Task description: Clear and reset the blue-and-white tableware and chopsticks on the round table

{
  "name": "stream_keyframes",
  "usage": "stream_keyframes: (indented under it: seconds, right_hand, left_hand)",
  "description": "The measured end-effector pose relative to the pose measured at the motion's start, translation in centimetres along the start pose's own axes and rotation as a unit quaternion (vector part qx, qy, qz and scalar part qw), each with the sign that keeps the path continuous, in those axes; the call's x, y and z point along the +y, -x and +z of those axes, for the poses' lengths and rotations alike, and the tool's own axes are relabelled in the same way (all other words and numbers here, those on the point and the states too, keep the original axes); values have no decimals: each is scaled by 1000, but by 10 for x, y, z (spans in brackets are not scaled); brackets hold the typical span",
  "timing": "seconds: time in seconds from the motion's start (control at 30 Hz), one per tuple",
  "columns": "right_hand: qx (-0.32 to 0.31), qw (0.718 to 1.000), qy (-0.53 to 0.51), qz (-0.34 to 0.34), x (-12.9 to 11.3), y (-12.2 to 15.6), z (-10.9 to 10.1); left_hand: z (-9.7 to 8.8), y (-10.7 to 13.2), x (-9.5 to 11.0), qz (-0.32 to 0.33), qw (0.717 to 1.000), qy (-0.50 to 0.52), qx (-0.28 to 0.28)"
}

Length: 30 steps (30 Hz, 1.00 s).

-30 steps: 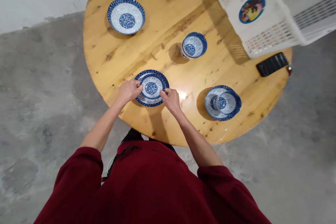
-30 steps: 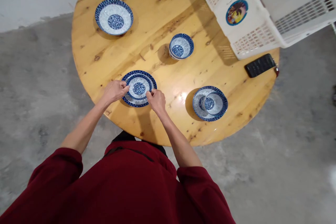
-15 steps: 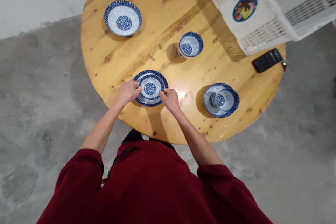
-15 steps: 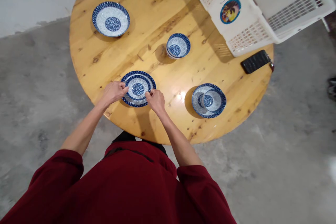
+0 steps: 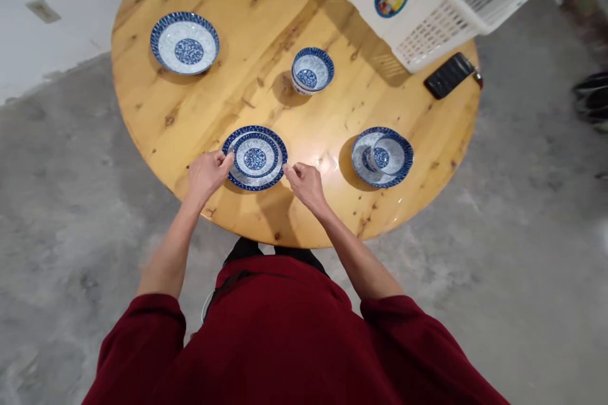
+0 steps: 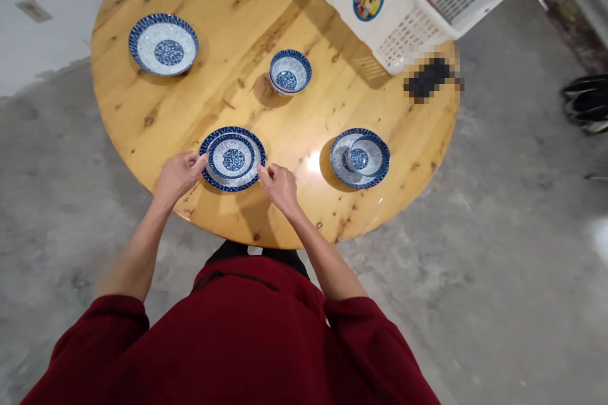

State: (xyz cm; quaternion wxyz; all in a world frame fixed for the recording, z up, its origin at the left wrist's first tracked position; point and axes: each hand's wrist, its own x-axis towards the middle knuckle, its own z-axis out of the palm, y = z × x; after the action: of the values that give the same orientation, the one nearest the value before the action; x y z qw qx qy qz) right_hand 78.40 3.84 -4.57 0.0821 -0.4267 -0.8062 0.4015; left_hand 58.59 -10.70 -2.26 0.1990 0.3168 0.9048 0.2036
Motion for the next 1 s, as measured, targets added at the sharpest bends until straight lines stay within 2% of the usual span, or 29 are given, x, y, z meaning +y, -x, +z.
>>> stream_keyframes:
  seconds: [0.1, 0.2, 0.27, 0.37, 0.43, 0.53, 0.63, 0.73, 0.8, 0.87, 1.0]
  right_hand:
    - [-2, 999, -37, -7, 8, 24, -9]
    - [-7, 998, -54, -25, 17, 46, -18]
    - [-10, 997, -61, -37, 27, 62, -27]
    - [-11, 996, -75, -37, 51, 89, -48]
    - [-2, 996, -88, -25, 76, 111, -67]
    - [36, 994, -100, 3, 128, 147, -100]
    - [67, 989, -119, 58, 190, 187, -131]
    - [82, 977, -149, 133, 251, 228, -154]
    - [82, 966, -168, 181, 285, 253, -164]
    - [72, 955, -187, 220, 309, 271, -169]
    - [35, 946, -210, 246, 331, 281, -170]
  left_hand:
    - [3, 20, 3, 21, 997, -2, 72]
    - [14, 47, 11, 47, 990, -2, 134]
    - [29, 67, 21, 71, 986, 4, 148]
    - [62, 92, 46, 100, 987, 16, 129]
    - [89, 104, 68, 113, 989, 19, 97]
    - [135, 113, 106, 126, 990, 21, 63]
    - [181, 113, 144, 138, 986, 29, 86]
    - [218, 110, 171, 125, 986, 14, 112]
    - [234, 109, 180, 108, 987, -8, 122]
    - [243, 108, 185, 100, 985, -20, 139]
    - [245, 108, 189, 96, 982, -36, 160]
